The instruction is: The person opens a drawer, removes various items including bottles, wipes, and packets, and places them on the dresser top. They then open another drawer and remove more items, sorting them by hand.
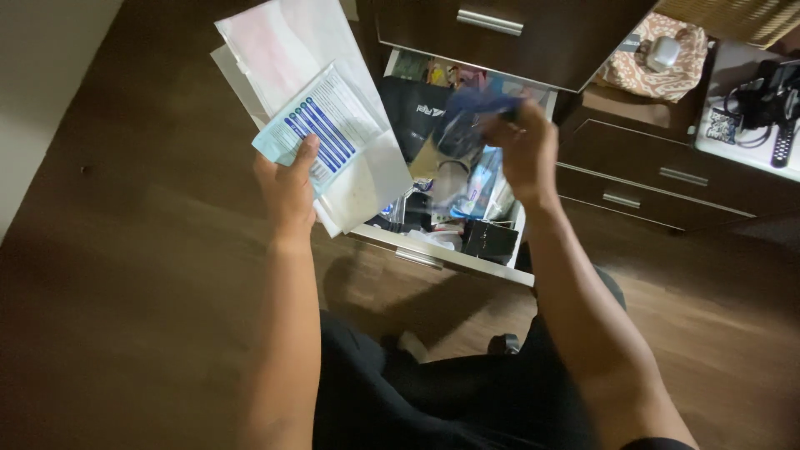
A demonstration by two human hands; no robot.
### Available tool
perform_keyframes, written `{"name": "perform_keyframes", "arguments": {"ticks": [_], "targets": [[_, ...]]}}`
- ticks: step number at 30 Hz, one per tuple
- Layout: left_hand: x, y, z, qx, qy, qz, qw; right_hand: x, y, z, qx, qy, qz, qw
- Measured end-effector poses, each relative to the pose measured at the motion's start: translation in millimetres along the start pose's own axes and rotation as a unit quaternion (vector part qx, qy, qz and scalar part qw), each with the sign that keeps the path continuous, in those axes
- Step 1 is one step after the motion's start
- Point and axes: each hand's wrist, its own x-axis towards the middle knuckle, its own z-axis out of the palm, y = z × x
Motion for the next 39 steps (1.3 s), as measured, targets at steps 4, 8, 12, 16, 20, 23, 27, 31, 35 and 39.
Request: {"name": "perform_keyframes", "arguments": {"ticks": [4, 8, 12, 16, 20, 23, 27, 31, 35, 39], "targets": [[-2, -7, 14, 0.023, 0.02, -0.018, 0.999, 3, -13, -41, -0.197, 0.167, -0.13, 0.957], [-14, 2, 36, 0.0, 0.015, -0.038, 0.999, -22, -50, -44, -0.127, 0.273, -0.078, 0.95], [-28, -14, 63, -0.012, -0.005, -0.071, 0.997, -25, -51, -88, -0.056, 0.316, -0.044, 0.946], [-36, -55, 75, 0.029, -0.073, -0.127, 0.989, -33, -52, -118, 0.0, 0.307, -0.029, 0.951], [-39, -91, 75, 0.035, -0.118, -0.095, 0.988, -44, -72, -106, 0.024, 0.304, -0.036, 0.952], [-37, -115, 73, 0.211, -0.075, -0.042, 0.974, -49, -77, -128, 0.047, 0.313, -0.039, 0.948], [-39, -134, 77, 0.358, -0.024, 0.172, 0.917, -55, -86, -130, 0.049, 0.337, -0.039, 0.94], [-65, -92, 114, 0.315, -0.079, 0.311, 0.893, -60, -90, -126, 0.07, 0.328, 0.014, 0.942], [-113, -4, 151, 0.0, -0.375, -0.033, 0.927, -60, -72, -141, 0.083, 0.262, 0.027, 0.961], [-113, -26, 156, -0.143, -0.369, -0.179, 0.901, -67, -70, -131, 0.091, 0.234, 0.015, 0.968]]}}
